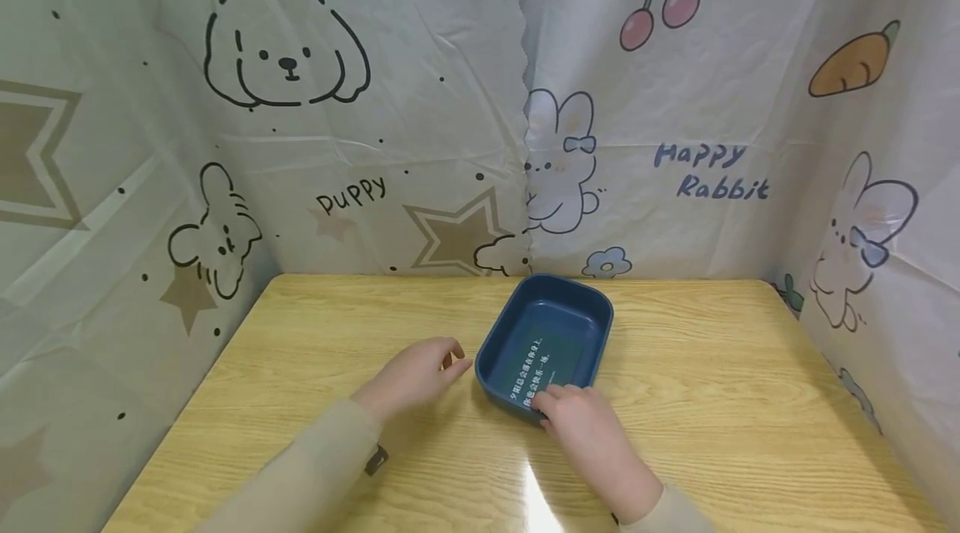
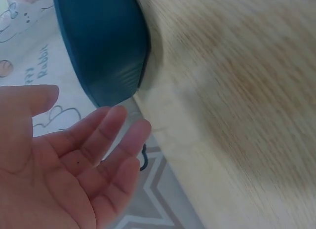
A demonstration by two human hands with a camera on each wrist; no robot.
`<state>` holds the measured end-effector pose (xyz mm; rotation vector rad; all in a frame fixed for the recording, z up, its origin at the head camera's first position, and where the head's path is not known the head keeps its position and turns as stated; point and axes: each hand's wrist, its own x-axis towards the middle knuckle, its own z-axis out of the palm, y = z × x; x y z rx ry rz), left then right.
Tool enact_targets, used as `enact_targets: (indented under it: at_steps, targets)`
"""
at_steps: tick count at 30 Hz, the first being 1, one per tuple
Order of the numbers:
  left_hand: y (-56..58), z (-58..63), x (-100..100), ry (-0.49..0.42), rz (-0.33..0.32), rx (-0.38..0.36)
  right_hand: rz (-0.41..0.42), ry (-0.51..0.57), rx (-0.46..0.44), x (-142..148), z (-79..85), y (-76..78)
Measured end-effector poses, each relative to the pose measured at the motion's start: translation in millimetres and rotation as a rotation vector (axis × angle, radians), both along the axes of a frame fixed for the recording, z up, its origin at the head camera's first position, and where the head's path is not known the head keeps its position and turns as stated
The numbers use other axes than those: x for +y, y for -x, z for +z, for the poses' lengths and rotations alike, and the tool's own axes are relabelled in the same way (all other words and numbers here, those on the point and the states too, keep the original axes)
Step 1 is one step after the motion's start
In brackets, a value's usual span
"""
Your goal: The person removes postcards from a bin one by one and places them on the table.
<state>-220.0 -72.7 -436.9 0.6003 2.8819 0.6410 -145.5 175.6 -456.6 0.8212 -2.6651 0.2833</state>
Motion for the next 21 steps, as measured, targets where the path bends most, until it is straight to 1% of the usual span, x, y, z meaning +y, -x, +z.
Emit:
enact_targets:
  at_steps: [4, 9, 13, 16, 21]
  targets:
    - [9.4, -1.4, 6.0, -0.021, 0.015, -0.052, 0.001, -0.003, -0.012, -0.5, -0.3, -2.0]
    - [14.7, 0.3, 13.6, -0.061, 0.015, -0.094, 0.007, -0.005, -0.025, -0.6, 0.6, -4.8]
    - [16.3, -0.1, 18.3, -0.077, 0.003, -0.088, 0.009, -0.003, -0.029, -0.9, 0.3, -6.1]
    - [17.3, -1.5, 20.4, -0.077, -0.009, -0.069, 0.016, 0.0, -0.027, -1.1, -0.1, -7.2]
    - [18.9, -3.0, 22.5, -0.08, -0.009, -0.058, 0.022, 0.003, -0.02, -1.2, -0.2, -8.5]
